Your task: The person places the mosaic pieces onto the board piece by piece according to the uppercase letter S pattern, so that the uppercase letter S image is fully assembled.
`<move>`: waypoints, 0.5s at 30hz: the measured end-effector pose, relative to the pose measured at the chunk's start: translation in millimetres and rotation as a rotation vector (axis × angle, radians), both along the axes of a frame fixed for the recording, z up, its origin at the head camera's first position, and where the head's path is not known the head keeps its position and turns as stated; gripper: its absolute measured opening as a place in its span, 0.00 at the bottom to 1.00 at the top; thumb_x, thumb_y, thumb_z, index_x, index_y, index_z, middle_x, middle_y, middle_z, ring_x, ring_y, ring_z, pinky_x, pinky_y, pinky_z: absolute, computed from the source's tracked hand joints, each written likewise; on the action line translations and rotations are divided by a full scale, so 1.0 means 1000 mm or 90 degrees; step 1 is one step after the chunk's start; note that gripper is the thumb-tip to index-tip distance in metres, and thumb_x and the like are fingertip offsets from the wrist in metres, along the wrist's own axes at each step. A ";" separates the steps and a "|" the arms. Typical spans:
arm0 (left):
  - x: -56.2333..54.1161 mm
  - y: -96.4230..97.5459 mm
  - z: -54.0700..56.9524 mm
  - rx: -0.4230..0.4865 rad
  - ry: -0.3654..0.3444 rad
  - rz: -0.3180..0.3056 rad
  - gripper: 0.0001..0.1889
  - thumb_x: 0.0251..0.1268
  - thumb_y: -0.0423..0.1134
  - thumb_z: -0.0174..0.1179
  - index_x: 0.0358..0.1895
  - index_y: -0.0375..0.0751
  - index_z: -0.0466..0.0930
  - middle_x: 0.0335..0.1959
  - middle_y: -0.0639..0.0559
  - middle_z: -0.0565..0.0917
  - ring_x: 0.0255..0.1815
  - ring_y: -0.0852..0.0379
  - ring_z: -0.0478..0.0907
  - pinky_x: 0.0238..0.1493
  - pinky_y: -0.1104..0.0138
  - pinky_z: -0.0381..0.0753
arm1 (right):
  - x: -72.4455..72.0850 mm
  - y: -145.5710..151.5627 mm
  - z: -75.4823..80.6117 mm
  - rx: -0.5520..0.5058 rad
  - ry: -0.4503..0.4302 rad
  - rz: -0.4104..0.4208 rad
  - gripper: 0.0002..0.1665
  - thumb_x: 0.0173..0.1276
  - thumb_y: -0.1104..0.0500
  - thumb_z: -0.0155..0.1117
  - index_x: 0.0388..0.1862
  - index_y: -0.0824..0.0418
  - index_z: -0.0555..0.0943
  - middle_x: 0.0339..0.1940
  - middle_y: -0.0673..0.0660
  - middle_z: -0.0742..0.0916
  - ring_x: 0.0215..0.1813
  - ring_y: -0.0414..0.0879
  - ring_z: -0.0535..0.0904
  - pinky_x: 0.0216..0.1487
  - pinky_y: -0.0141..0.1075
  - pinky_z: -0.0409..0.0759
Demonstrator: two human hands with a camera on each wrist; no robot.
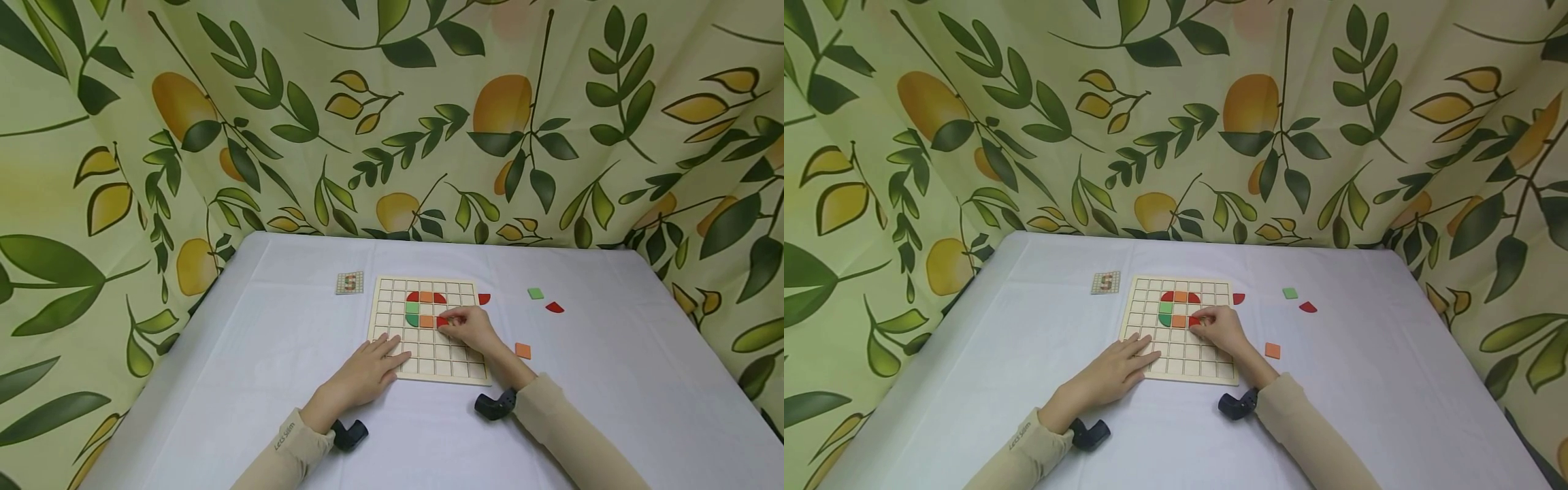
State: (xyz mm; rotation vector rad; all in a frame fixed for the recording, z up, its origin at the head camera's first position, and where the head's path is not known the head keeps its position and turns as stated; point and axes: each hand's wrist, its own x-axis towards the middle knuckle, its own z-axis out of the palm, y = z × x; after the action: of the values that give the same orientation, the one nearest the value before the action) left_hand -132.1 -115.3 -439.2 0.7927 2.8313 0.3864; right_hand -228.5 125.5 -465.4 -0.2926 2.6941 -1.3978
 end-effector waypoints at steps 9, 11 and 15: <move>0.000 -0.001 -0.001 0.012 0.000 -0.001 0.22 0.74 0.42 0.48 0.69 0.52 0.69 0.76 0.45 0.63 0.78 0.42 0.57 0.76 0.45 0.61 | -0.001 -0.003 0.001 0.011 -0.003 -0.002 0.15 0.56 0.64 0.72 0.42 0.69 0.86 0.14 0.47 0.69 0.21 0.39 0.63 0.22 0.25 0.58; 0.000 -0.001 -0.001 0.011 0.005 -0.005 0.22 0.74 0.41 0.48 0.69 0.51 0.69 0.76 0.44 0.63 0.78 0.42 0.58 0.76 0.45 0.61 | -0.001 -0.004 0.001 0.013 -0.004 -0.004 0.15 0.56 0.64 0.72 0.42 0.69 0.86 0.14 0.47 0.69 0.21 0.39 0.63 0.22 0.25 0.58; 0.000 -0.001 0.000 0.009 0.009 -0.008 0.22 0.74 0.41 0.48 0.69 0.51 0.69 0.76 0.44 0.63 0.78 0.42 0.58 0.75 0.45 0.62 | -0.001 -0.004 0.002 0.015 -0.008 -0.011 0.15 0.56 0.63 0.73 0.42 0.68 0.86 0.14 0.47 0.68 0.21 0.40 0.62 0.22 0.26 0.57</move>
State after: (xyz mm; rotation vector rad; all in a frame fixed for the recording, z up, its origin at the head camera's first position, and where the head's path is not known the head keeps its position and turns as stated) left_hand -132.4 -116.6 -439.3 0.8195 2.8375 0.4021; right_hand -229.7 121.0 -463.3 -0.2590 2.7071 -1.3659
